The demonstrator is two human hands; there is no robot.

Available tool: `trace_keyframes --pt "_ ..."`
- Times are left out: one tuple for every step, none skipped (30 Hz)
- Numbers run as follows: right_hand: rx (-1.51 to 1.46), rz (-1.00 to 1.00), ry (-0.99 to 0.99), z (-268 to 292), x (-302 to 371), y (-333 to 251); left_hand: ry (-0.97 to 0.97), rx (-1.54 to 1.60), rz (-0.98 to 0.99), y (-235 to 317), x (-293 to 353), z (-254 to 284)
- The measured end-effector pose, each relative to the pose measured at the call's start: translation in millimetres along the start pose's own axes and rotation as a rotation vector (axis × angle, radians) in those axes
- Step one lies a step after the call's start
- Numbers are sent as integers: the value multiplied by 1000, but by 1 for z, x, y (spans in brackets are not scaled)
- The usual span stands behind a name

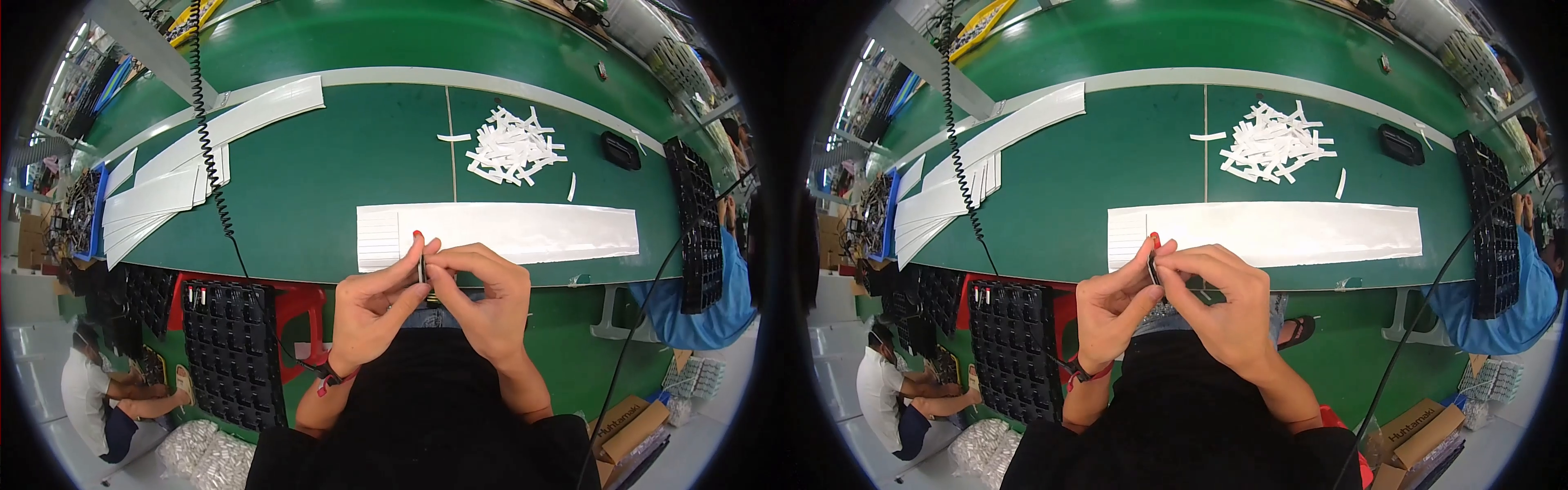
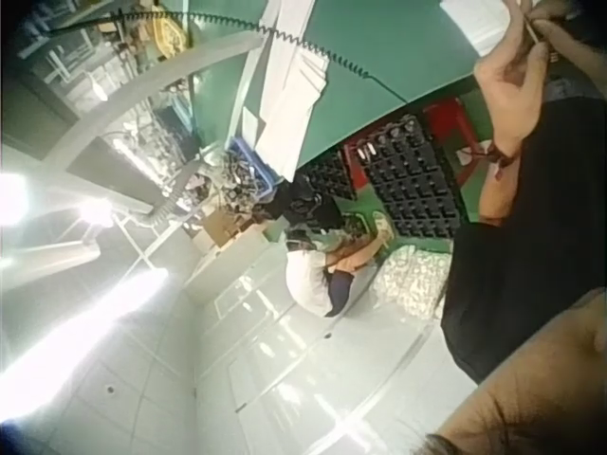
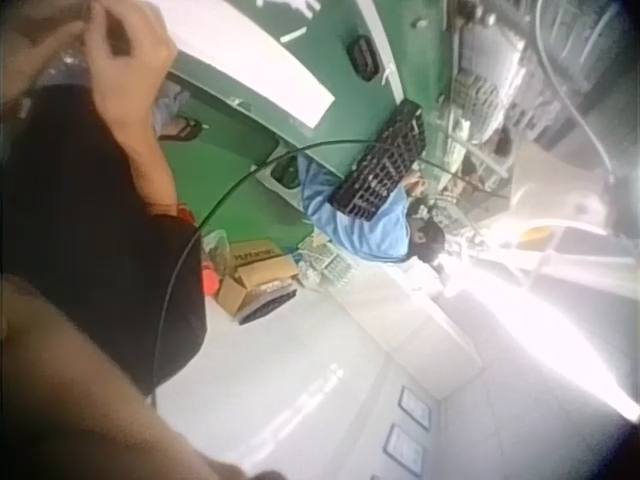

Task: The person assembles small electronic components by hand on an industrial production line, working with red components, white labels, and trays.

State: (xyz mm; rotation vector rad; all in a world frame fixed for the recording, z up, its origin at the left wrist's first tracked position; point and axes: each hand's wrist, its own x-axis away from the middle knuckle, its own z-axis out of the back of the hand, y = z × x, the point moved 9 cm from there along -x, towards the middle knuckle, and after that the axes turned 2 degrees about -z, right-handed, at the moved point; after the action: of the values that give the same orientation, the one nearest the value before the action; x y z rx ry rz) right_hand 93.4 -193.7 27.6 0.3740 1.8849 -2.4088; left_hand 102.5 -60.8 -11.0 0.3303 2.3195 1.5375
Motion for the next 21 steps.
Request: trace_keyframes --pt "13 -12 10 1 -1 1 -2 24 1 0 0 -1" --pt "14 -12 12 2 0 1 -3 47 2 0 -1 -2" --pt "6 -4 11 3 0 1 -5 47 1 1 -1 -3" --pt "-5 5 3 3 1 -1 0 62 7 2 0 -4" --pt "-11 10 -5 2 0 -3 6 76 13 3 1 -4" --pt "-82 -29 -40 -1 -2 -1 16 69 7 3 3 -2" --pt "-156 -63 -85 -6 -4 0 11 39 22 1 4 -1" --pt "-177 -47 -111 -10 -7 0 13 0 33 2 4 4" --pt "-211 -112 -104 -8 -5 10 11 6 41 1 4 3" --pt "-249 -175 -108 -10 -2 18 11 6 58 -1 6 3" --pt "-266 -207 -95 -8 -1 21 -7 -12 75 -2 6 1" --pt "-290 -235 -97 -7 -1 24 -13 -38 87 -2 7 2" --pt "-280 -232 -99 -6 -3 22 -25 -7 63 -3 6 1" --pt "-266 -233 -97 -3 -2 21 -43 30 42 -4 6 -2" --pt "-267 -235 -114 -2 -1 21 -48 49 19 -1 7 -3" --pt "-260 -240 -123 -2 -1 23 -61 76 -2 0 6 -5" --pt "-280 -231 -163 -5 1 22 -42 123 8 -1 6 -6" --pt "-274 -243 -133 -4 2 23 -10 102 -8 3 8 -2" --pt "-259 -256 -93 -1 2 27 -16 112 21 0 7 -2" --pt "-267 -247 -115 -4 1 27 -24 125 49 -2 7 -2" --pt "-278 -245 -125 -7 0 29 -22 93 38 -1 7 0"
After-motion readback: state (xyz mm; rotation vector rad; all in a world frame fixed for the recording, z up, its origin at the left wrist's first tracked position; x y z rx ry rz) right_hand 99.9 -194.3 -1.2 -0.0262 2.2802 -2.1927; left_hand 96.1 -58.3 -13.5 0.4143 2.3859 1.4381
